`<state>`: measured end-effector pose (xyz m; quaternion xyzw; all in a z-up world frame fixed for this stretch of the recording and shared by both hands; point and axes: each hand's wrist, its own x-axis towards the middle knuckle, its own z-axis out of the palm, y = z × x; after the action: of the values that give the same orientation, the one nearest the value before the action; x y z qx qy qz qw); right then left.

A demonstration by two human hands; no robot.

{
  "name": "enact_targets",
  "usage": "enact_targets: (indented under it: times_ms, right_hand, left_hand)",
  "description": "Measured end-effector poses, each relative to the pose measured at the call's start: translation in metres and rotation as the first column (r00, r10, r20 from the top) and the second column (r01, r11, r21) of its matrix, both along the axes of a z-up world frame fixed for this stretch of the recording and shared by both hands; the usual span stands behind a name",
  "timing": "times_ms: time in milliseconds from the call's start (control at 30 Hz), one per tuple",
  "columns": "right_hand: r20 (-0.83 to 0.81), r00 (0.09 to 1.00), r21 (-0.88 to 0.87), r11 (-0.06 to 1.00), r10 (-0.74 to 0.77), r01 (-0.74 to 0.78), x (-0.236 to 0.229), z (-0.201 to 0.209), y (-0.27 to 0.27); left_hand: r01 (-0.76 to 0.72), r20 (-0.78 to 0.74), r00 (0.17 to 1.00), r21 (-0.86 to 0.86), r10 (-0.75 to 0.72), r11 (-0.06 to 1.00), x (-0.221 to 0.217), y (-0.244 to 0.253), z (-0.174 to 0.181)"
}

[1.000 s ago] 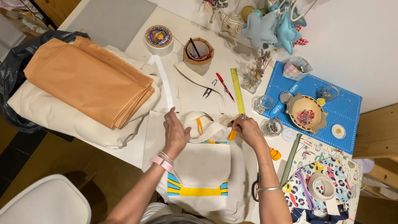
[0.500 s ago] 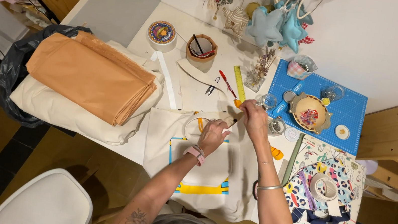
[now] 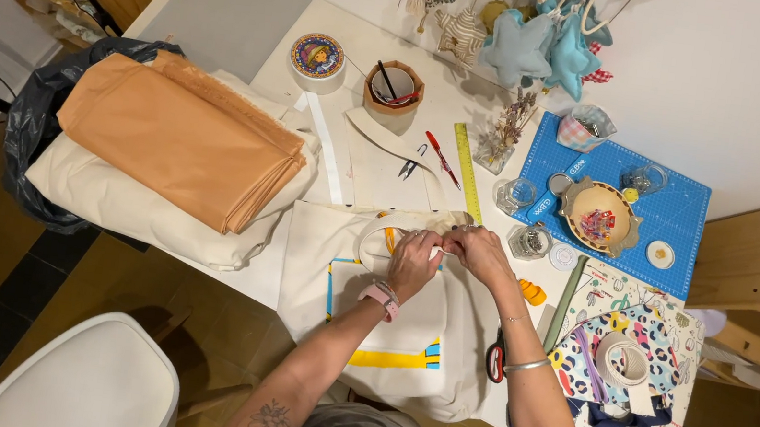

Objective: Positioning and sewing decorative fabric strips onto a white tote bag using a sewing machine.

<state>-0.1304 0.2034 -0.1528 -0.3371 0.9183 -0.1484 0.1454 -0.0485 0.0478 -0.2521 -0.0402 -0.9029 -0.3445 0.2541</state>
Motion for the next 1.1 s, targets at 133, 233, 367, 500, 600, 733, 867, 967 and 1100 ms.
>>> enact_targets:
  times_ms: [133,233,367,500,600,733,867,967,1100]
  right_hand:
    - [-0.118,0.993,0.042,0.999,-0.028,0.033,0.031,-0.038,0.013]
    - [-0.351,0.935,-0.061,0.998,-0.041,0.020,0.062,-0.064,0.022]
    - [-0.614,0.785,-0.222,0.973,-0.087,-0.066,0.093,-0.066,0.019]
    - [-0.812,0.582,-0.190,0.966,-0.055,-0.175,0.083,-0.091,0.016]
    - [-0.806,0.588,-0.203,0.965,-0.068,-0.166,0.081,-0.084,0.021]
    - [-0.809,0.585,-0.159,0.980,-0.059,-0.121,0.110,-0.081,0.026]
    - [-0.728,0.671,-0.201,0.979,-0.140,-0.014,0.138,-0.130,0.037]
    - [-0.693,0.696,-0.209,0.976,-0.188,0.055,0.147,-0.125,0.035]
    - [-0.672,0.705,-0.235,0.968,-0.227,0.087,0.152,-0.106,0.029]
  left_hand:
    - [0.011,-0.047,0.999,-0.041,-0.013,0.999,0.006,0.002,-0.012]
    - [0.077,-0.050,0.996,-0.035,-0.079,0.996,0.011,0.000,-0.020]
    - [0.127,-0.034,0.991,-0.025,-0.128,0.992,0.022,0.003,-0.020]
    - [0.148,-0.034,0.989,0.029,-0.147,0.989,0.033,0.002,-0.011]
    - [0.217,0.079,0.975,-0.118,-0.209,0.969,0.039,-0.007,-0.009]
    - [0.330,0.272,0.930,-0.318,-0.248,0.889,0.076,-0.036,0.000]
    - [0.370,0.436,0.881,-0.387,-0.186,0.845,0.119,-0.027,0.011]
    - [0.386,0.524,0.840,-0.397,-0.140,0.833,0.128,-0.019,0.033]
    - [0.348,0.424,0.893,-0.432,-0.154,0.832,0.127,-0.017,0.036]
